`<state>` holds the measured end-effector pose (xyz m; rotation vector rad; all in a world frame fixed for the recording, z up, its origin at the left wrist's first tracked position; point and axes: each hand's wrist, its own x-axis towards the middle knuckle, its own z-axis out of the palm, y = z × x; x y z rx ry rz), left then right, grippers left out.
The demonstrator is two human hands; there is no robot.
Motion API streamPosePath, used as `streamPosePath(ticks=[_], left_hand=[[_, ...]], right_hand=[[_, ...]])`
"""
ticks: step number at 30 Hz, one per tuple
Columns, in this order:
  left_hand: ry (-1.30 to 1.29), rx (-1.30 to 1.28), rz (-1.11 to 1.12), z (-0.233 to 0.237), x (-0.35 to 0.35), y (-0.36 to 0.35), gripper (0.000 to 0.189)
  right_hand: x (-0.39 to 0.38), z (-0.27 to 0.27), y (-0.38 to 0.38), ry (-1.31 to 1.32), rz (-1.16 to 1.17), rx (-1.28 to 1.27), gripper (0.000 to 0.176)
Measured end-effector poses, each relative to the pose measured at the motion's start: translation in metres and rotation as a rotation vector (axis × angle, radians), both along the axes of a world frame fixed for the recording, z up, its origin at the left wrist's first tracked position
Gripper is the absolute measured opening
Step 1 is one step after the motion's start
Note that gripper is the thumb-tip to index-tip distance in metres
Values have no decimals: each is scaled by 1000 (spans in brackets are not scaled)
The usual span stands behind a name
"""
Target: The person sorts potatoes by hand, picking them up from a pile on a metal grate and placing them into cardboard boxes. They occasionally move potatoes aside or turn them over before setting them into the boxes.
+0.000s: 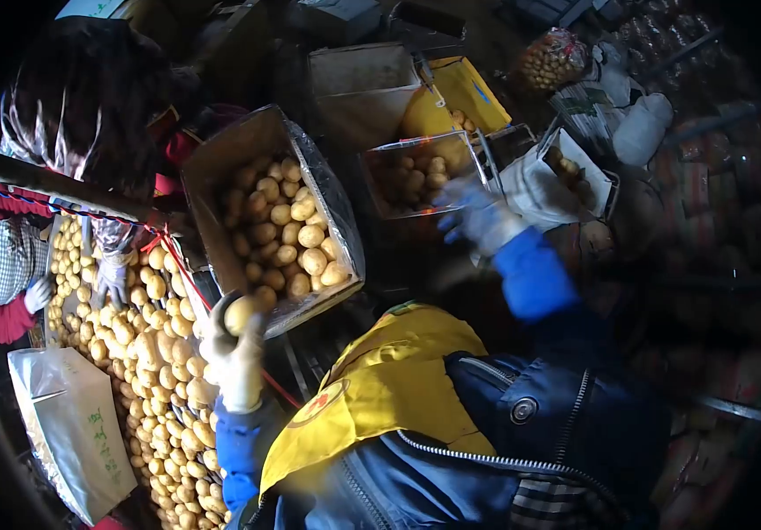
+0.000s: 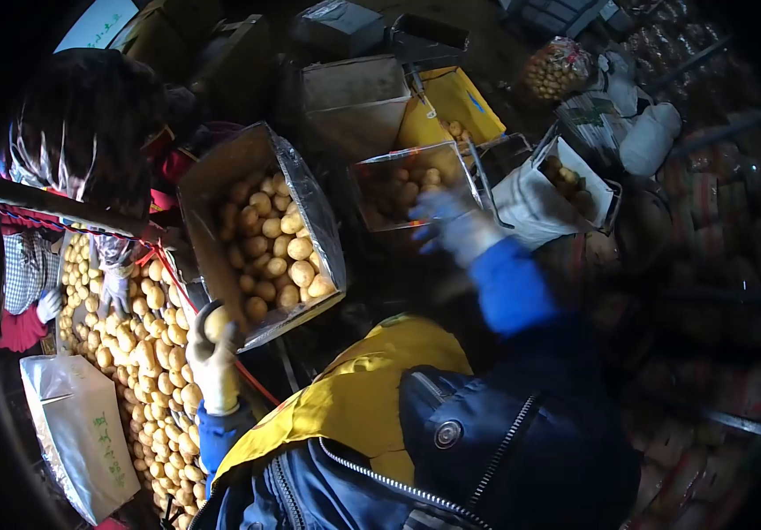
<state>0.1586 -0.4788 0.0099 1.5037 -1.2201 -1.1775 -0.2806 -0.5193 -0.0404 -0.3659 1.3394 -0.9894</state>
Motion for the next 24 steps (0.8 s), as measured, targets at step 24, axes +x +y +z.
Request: streamPosePath(ticks=[24], left_hand=[[-698,-402,224,-14,51,58,57]], right_hand=[[120,-36,-144,444,257,-598,56]])
